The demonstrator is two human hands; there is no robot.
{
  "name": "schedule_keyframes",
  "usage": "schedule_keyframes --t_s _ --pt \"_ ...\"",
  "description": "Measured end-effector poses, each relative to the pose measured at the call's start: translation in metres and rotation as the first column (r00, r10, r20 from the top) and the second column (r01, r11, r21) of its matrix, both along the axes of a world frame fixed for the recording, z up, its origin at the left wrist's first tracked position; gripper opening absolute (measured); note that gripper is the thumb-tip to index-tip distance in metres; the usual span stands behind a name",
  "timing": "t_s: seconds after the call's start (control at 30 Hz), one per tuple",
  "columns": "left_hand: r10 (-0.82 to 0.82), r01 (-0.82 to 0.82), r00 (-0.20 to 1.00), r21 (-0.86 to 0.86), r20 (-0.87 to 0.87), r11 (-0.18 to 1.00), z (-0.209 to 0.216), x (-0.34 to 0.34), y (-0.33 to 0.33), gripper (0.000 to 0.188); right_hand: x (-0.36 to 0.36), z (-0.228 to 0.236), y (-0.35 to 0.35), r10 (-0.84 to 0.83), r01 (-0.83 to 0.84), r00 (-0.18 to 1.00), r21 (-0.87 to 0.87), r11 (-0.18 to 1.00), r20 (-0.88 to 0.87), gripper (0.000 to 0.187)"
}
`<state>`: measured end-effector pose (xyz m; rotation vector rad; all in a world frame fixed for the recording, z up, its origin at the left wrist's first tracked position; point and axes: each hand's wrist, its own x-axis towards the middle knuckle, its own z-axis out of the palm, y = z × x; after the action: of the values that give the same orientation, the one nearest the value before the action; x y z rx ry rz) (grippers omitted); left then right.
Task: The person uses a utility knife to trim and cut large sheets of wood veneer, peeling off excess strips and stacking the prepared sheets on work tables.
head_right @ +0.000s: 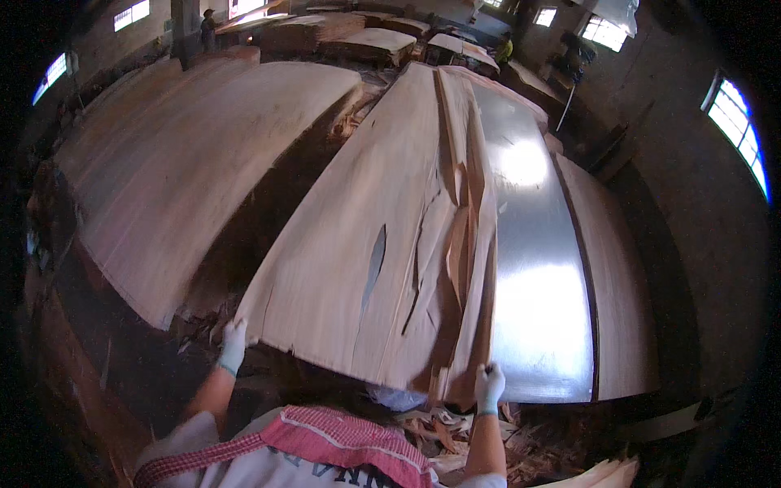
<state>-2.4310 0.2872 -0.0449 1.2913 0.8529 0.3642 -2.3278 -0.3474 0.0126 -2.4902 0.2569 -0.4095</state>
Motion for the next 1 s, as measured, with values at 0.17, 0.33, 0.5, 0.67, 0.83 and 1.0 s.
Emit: schedule_keyframes --t_s 0.17,0.33,0.5,0.67,0.83,1.0 --pt "0.019 -0.017 0.998 0.036 -0.060 0.999 0.001 0.040 -0.011 0.029 0.044 -0.009 -0.048 0.000 0.035 0.980 0.172 0.984 -0.197 0.029" --pt "0.120 -0.120 0.991 -0.005 -0.065 0.993 -0.002 0.028 -0.005 0.024 -0.051 0.000 -0.042 0.018 0.032 0.953 0.157 0.987 -0.303 0.053" --pt "0.183 -0.167 0.974 0.125 -0.134 0.978 0.002 0.046 -0.022 0.029 -0.082 -0.009 -0.008 -0.178 0.084 0.894 -0.235 0.968 -0.412 0.033" --pt "0.183 -0.159 0.959 0.123 -0.215 0.980 -0.009 0.049 -0.009 0.032 -0.107 -0.021 -0.003 -0.044 -0.006 0.967 -0.198 0.980 -0.250 0.023" --pt "0.167 -0.135 0.951 0.135 -0.262 0.982 -0.010 0.050 -0.007 0.041 -0.239 -0.052 -0.045 -0.095 -0.060 0.874 -0.299 0.952 -0.476 0.026" --pt "0.297 0.223 0.855 0.818 -0.425 0.529 0.070 0.050 -0.104 0.057 -0.249 -0.039 -0.036 -0.093 -0.017 0.904 -0.254 0.967 -0.417 0.025"
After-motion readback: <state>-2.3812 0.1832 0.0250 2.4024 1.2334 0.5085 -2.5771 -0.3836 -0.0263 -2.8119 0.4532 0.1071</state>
